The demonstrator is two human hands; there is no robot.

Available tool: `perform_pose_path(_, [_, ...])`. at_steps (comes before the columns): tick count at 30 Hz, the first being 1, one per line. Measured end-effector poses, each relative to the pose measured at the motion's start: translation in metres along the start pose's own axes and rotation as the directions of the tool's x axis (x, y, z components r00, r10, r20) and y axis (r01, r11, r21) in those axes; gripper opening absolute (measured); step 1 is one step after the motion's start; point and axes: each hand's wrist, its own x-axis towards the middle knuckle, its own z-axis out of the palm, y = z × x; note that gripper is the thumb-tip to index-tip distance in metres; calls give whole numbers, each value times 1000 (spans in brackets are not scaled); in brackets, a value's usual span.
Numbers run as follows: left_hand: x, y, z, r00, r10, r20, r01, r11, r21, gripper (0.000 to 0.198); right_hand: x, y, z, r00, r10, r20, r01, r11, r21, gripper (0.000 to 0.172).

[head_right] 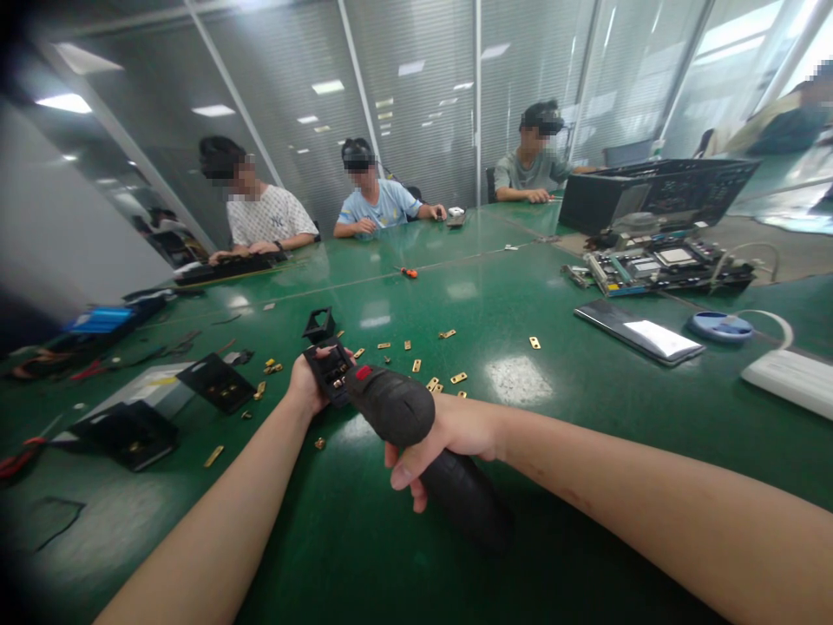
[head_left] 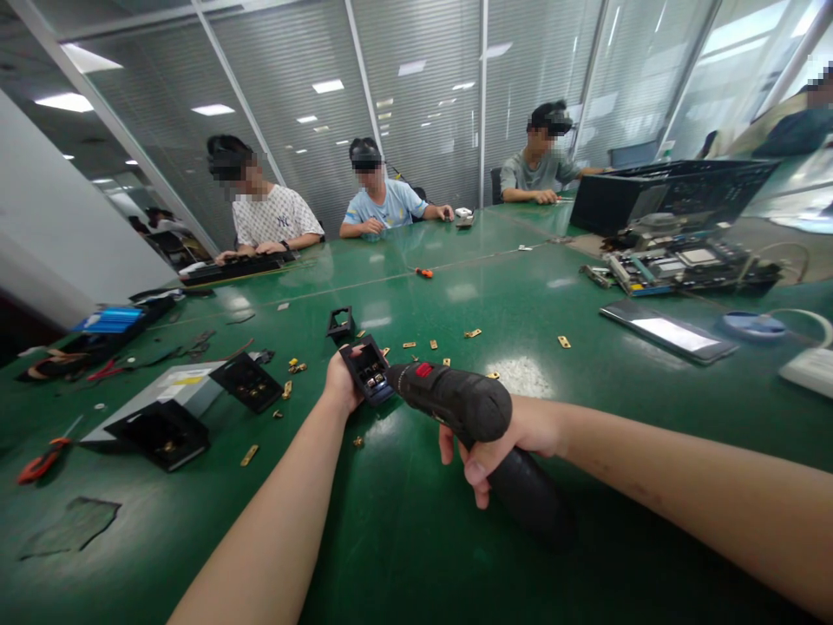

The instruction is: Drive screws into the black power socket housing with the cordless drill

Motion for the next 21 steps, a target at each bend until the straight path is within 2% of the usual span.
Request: perform_pose_path(21, [2,0,-1,1000,-11,-7,10,1000,-25,34,1,2,-2,1000,14,11,-14,1000,-6,40])
